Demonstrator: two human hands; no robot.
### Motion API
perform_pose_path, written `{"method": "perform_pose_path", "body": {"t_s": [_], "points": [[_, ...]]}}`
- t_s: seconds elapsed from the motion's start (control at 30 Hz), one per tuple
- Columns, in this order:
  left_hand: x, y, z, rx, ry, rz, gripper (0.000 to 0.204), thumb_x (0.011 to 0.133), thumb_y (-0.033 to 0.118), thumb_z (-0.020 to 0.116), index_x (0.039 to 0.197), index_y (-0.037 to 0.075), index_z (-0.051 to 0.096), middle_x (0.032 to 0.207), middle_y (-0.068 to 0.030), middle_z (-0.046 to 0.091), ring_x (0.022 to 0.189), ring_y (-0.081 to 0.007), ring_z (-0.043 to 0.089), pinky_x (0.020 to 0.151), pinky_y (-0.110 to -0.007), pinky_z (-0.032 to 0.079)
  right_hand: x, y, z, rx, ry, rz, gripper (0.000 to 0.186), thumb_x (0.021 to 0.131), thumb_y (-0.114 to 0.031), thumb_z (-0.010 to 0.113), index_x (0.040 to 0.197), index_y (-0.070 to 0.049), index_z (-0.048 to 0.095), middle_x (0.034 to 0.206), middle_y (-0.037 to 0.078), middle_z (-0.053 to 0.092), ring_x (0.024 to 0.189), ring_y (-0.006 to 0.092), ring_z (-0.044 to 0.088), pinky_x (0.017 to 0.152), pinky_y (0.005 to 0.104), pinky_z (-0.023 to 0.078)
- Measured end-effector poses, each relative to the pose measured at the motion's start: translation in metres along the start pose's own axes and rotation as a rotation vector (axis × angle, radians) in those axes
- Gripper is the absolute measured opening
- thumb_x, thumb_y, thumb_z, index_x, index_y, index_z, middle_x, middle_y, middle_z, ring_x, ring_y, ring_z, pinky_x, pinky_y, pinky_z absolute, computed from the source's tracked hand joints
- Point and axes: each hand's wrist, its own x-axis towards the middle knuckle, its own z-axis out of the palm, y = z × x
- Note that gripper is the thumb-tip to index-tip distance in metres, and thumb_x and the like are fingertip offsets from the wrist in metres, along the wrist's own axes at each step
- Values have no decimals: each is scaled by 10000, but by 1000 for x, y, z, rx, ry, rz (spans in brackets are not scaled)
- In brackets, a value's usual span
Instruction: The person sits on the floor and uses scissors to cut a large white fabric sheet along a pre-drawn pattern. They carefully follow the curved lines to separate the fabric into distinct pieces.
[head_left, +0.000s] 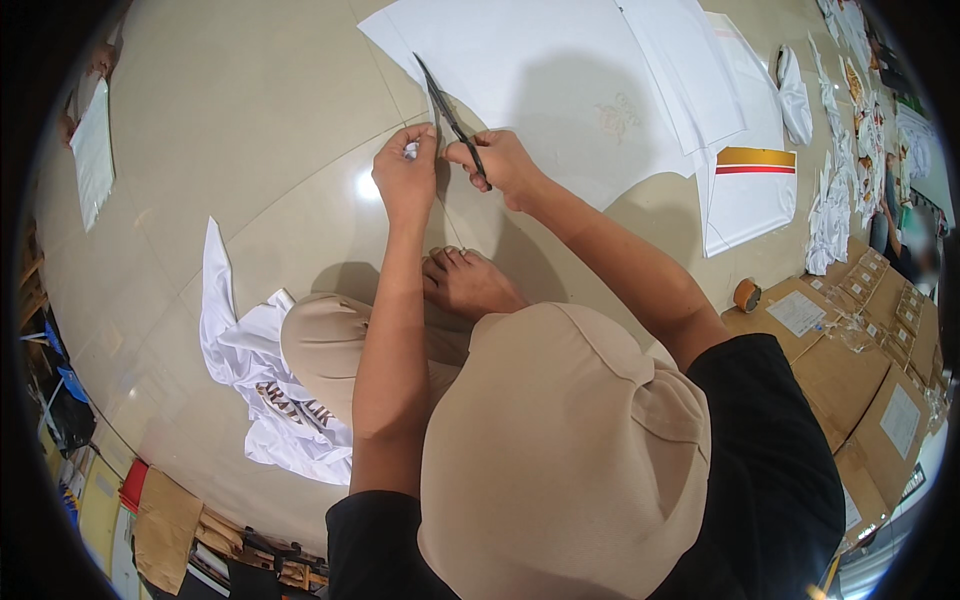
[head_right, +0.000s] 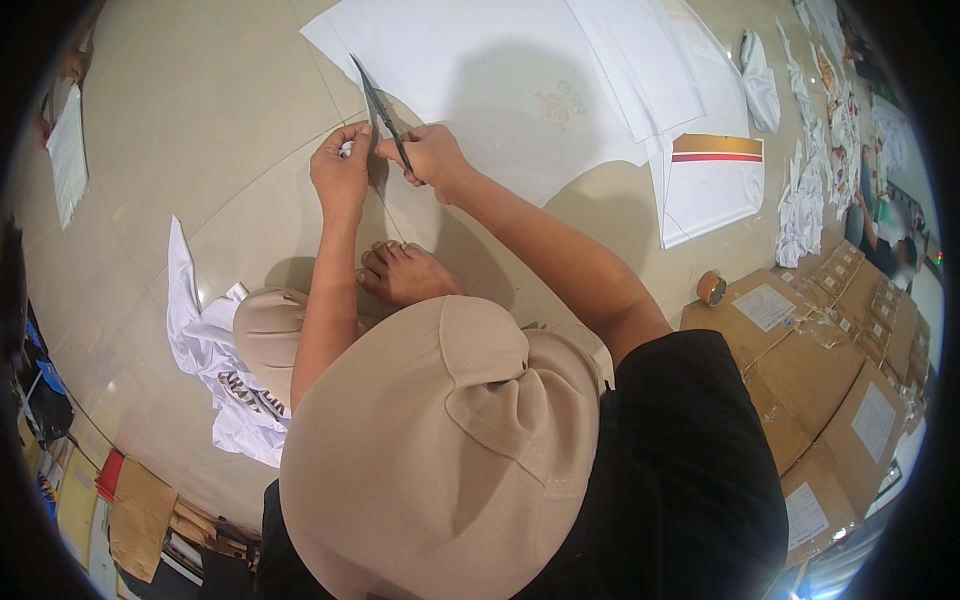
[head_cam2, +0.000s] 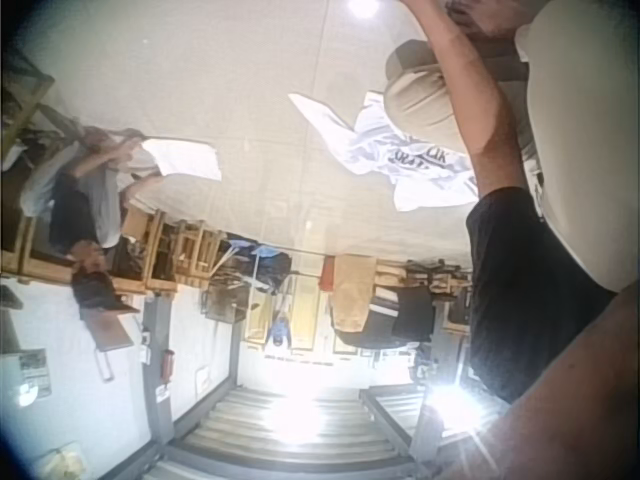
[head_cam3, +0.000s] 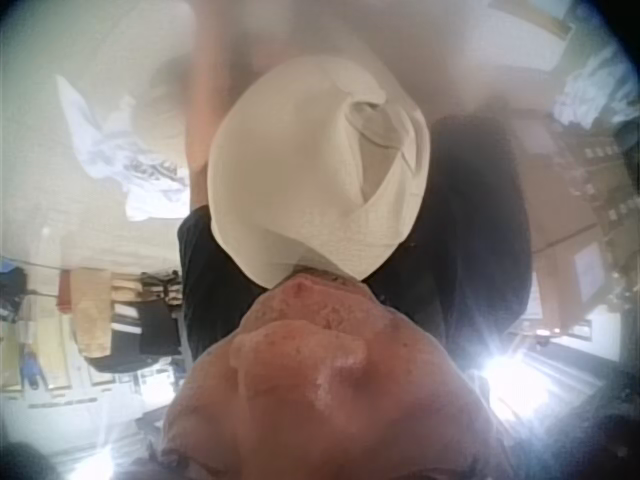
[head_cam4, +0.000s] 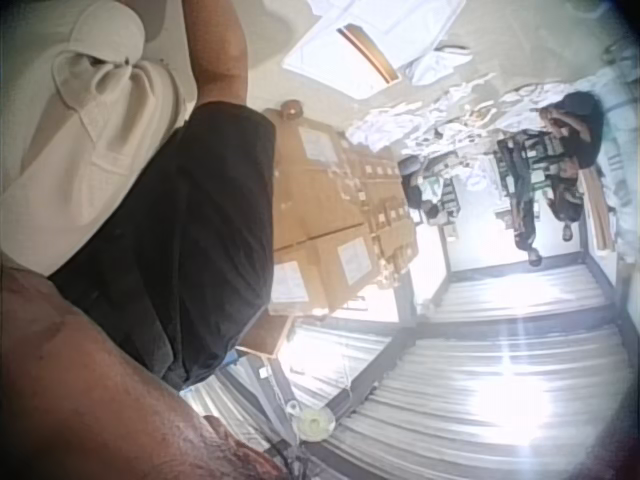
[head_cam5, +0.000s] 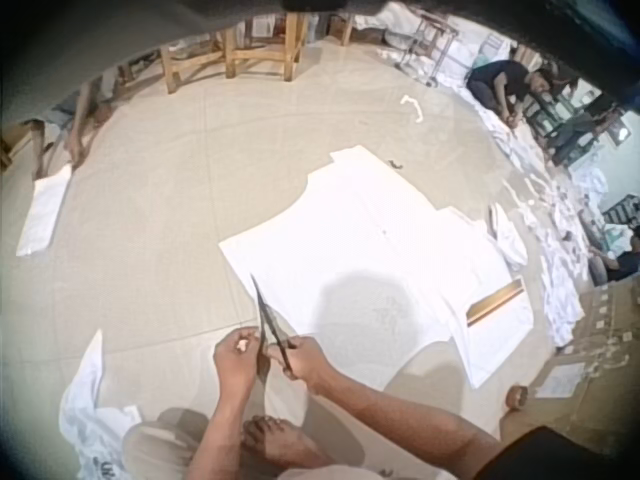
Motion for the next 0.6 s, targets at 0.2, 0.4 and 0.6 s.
{"method": "perform_pose_path", "body": {"t_s": [0.2, 0.4, 0.6], "points": [[0, -1, 1, -8, 4, 10, 256, 978, 268, 803, 1060, 30, 849, 798, -73, 764, 687, -136, 635, 690, -323, 540, 1, 1, -1, 17, -4, -3, 363, 807, -247, 903, 733, -36, 616, 634, 30, 545, 522, 118, 487, 466, 296, 363], [-1, -1, 1, -31, -8, 0, 261, 992, 248, 796, 1087, 10, 842, 793, 5, 701, 698, -72, 551, 647, -274, 473, 3, 1, -1, -7, 1, 2, 360, 806, -232, 911, 735, -31, 621, 630, 32, 552, 519, 119, 499, 466, 294, 377], [-1, 0, 0, -21, 0, 14, 260, 989, 249, 797, 1090, 13, 845, 804, 9, 706, 692, -72, 540, 650, -277, 470, 4, 1, -3, -36, 7, 6, 363, 803, -236, 902, 708, -39, 612, 615, 32, 548, 518, 119, 494, 469, 299, 372]]}}
